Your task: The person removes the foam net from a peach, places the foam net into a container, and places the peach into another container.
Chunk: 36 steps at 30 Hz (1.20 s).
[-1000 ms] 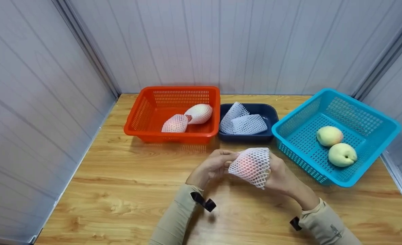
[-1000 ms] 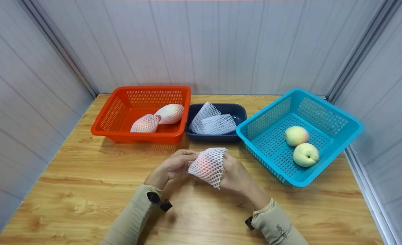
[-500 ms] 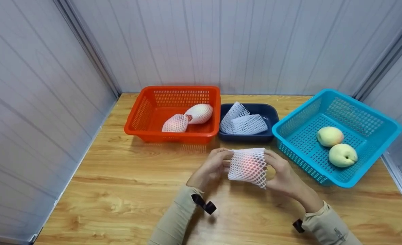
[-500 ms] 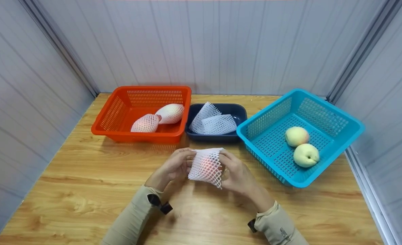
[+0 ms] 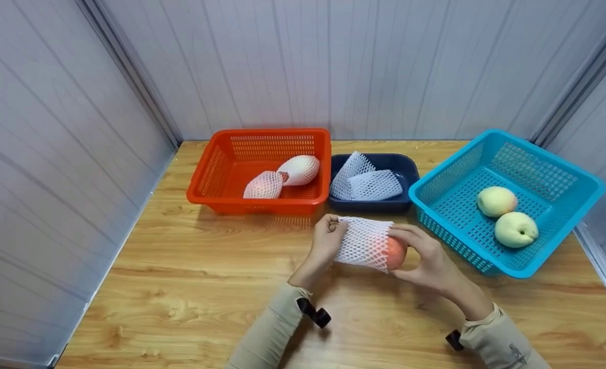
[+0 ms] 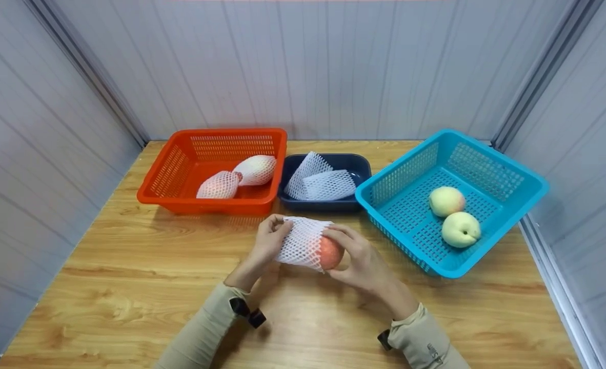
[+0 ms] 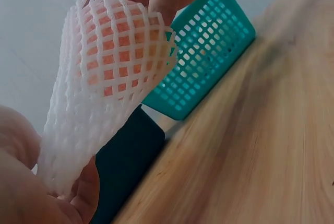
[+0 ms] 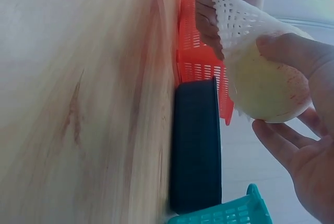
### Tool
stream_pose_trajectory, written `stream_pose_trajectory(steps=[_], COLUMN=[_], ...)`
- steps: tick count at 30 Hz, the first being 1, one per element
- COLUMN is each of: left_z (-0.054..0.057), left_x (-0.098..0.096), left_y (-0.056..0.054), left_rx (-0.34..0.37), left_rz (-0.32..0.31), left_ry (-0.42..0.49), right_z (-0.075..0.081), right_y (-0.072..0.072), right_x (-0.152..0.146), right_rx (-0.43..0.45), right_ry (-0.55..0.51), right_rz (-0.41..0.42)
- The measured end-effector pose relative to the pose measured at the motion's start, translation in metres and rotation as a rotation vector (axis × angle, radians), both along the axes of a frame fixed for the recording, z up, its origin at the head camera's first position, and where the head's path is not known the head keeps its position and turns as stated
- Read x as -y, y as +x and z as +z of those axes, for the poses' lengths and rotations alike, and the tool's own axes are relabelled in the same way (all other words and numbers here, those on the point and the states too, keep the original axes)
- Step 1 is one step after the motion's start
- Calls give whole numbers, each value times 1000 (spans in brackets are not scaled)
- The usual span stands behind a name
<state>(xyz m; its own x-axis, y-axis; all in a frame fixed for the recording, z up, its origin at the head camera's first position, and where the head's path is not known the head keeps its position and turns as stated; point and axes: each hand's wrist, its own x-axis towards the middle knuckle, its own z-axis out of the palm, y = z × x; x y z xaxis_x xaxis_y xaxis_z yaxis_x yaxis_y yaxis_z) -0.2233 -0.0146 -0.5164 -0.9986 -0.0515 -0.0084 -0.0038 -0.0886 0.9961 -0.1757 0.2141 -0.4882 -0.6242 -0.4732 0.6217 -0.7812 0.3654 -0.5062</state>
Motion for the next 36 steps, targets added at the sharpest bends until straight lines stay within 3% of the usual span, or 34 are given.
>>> stream_pose_trajectory(steps=[6, 12, 19, 20, 25, 27, 30, 36], left_z=[-3, -4, -2, 2, 2, -5, -5, -5], left_x=[8, 8, 11, 12, 11, 10, 9, 8], left_y=[-2, -4, 0, 3, 2, -2, -2, -2], left_rx=[34, 48, 87, 89, 80, 72, 60, 148], left_rz=[-1, -20, -52, -57, -90, -91, -88, -83], left_ry=[19, 34, 103, 102, 69, 61, 65, 152], right_z=[7, 22, 50, 54, 81, 91, 104, 125], right_y=[4, 4, 3, 2, 0, -3, -8, -20], right_x=[-10, -25, -40, -42, -61, -68, -80, -97], right_rx=[23, -8, 9, 15, 56, 81, 136, 194], right_ry=[39, 44, 94, 112, 226, 273, 327, 415], right_rz=[-28, -48, -100, -114, -207, -232, -261, -302])
